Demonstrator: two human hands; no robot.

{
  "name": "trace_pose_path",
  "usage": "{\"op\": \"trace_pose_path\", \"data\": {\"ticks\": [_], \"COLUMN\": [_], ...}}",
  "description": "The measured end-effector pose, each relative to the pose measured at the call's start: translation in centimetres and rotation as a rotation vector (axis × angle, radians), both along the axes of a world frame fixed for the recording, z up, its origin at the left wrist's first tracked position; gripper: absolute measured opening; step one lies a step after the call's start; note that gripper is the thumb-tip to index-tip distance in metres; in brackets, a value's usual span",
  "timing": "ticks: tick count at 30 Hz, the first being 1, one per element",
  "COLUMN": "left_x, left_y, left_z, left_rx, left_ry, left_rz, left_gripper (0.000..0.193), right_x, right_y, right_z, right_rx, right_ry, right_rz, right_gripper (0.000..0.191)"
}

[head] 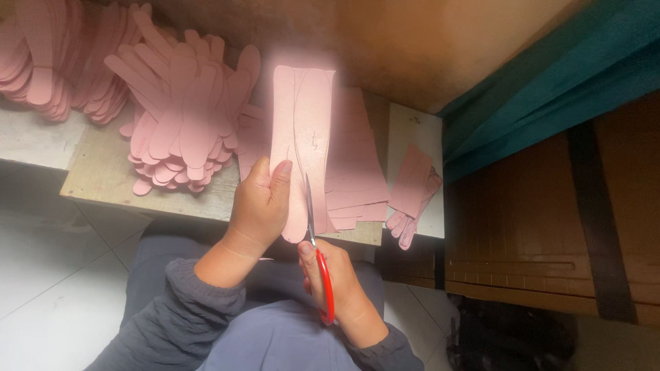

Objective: The person uses red-handled scissors to cut pink foam sheets along pre-drawn outlines. They repeatedly trim the edges of the shapes and place the finished pieces into a growing pile on the table.

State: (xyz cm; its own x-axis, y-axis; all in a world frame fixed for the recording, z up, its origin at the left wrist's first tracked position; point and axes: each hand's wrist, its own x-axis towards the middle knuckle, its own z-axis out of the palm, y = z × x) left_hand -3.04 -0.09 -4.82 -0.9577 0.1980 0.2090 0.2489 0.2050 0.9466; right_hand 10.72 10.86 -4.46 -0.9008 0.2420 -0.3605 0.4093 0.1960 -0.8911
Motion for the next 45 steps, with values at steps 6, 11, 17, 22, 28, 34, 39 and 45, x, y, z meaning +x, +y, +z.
{"op": "trace_pose_path", "data": {"ticks": [6,11,17,22,28,34,39,45], "left_x": [0.06,0.02,-0.04,0.21,0.24,0.23,0.4,0.51], "left_y": [0.01,-0.03,-0.07,-0.18,-0.24,-0.21,-0.21,-0.06], "left_z": [-0.01,-0.19,-0.62,-0.63,-0.25,0.15,0.23,-0.04], "left_rx": [0.015,0.043,0.033,-0.082,-0.084,0.049,-0.008,-0.013], "left_ry": [-0.007,0.013,0.002,0.003,-0.077,-0.121,-0.188,-0.176], "left_rz": [0.005,0.005,0.009,-0.054,-0.12,-0.174,-0.142,-0.11], "left_gripper": [0.035,0.032,0.032,0.031,0.032,0.031,0.035,0.035], "right_x": [-0.22,-0.27,-0.2,-0.14,-0.09,0.15,0.05,-0.03], "right_y": [0.0,0.09,0.69,0.65,0.45,0.63,0.75,0.78], "right_z": [-0.17,-0.58,-0.31,0.15,-0.05,-0.25,-0.39,-0.77], "right_rx": [0.068,0.011,-0.008,-0.222,-0.283,-0.2,-0.141,-0.161], "right_ry": [0.008,0.063,-0.001,-0.136,-0.107,-0.065,-0.025,-0.031], "right_rz": [0.021,0.028,0.036,0.004,0.0,0.007,0.012,-0.027], "right_gripper": [0.058,0.057,0.056,0.054,0.053,0.052,0.055,0.052]}}
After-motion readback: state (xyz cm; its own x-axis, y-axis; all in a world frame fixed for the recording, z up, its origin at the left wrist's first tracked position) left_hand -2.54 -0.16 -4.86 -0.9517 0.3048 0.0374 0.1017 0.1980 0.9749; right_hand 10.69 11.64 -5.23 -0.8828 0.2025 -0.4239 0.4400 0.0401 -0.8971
